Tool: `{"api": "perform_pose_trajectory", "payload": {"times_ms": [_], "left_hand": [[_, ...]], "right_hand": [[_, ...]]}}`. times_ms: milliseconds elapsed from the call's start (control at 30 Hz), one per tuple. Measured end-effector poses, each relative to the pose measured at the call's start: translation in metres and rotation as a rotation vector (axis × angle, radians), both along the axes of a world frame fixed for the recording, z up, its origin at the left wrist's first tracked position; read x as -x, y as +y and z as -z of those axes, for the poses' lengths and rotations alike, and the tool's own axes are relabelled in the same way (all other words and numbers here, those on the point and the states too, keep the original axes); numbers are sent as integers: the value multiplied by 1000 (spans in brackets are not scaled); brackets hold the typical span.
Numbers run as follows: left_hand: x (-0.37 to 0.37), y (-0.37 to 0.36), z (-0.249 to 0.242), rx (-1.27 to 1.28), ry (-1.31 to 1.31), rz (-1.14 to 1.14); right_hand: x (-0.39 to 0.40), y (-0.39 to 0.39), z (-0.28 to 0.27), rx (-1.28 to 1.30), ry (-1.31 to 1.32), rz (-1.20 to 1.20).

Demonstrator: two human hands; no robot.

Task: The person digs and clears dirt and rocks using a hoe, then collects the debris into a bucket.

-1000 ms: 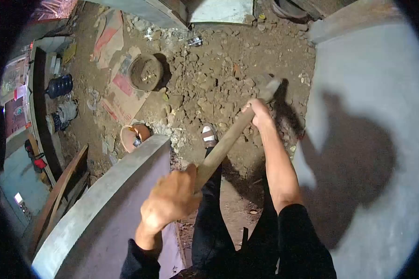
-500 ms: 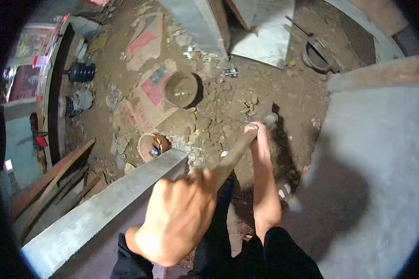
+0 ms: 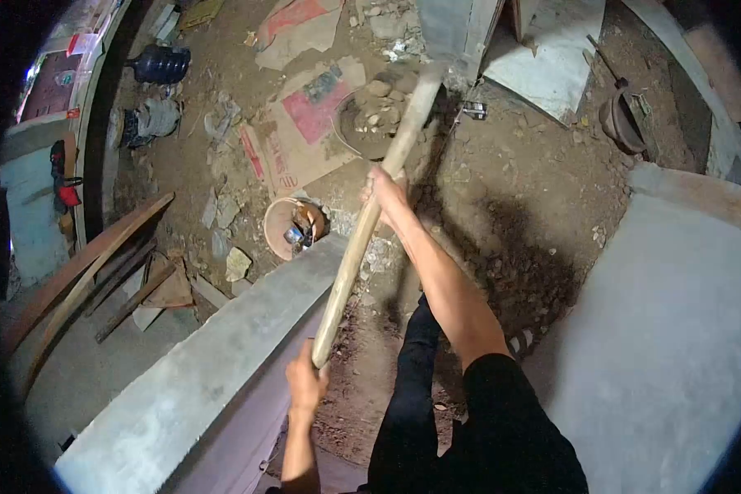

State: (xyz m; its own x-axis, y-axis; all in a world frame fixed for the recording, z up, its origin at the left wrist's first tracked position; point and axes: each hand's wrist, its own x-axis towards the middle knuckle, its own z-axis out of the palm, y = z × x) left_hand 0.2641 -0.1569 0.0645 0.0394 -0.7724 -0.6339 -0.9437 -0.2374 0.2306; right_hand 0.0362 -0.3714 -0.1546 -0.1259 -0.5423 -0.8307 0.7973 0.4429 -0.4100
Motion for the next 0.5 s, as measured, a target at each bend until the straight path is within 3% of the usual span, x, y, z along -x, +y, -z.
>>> {"api": "perform_pose_trajectory", "payload": {"times_ms": [67, 133, 167, 200, 267, 333, 400, 500], "left_hand": [[-9, 25, 54, 71, 3, -13], [-12, 41, 93, 143, 95, -53], [-10, 46, 102, 123, 106, -43], [-2, 45, 108, 77, 76, -42], [13, 50, 113, 3, 80, 6], [36, 53, 107, -134, 175, -65], [66, 67, 107, -215, 248, -87], [118, 116, 117, -277, 466, -26]], "right_hand": [[-13, 4, 35, 85, 79, -51], [-18, 7, 34, 102, 21, -44], [-12, 10, 28, 36, 125, -100], [-5, 13, 5, 104, 258, -11], [21, 29, 13, 67, 324, -142], [45, 54, 13, 117, 392, 49], [88, 84, -10, -56, 517, 52], [169, 149, 6, -138, 588, 62]]}}
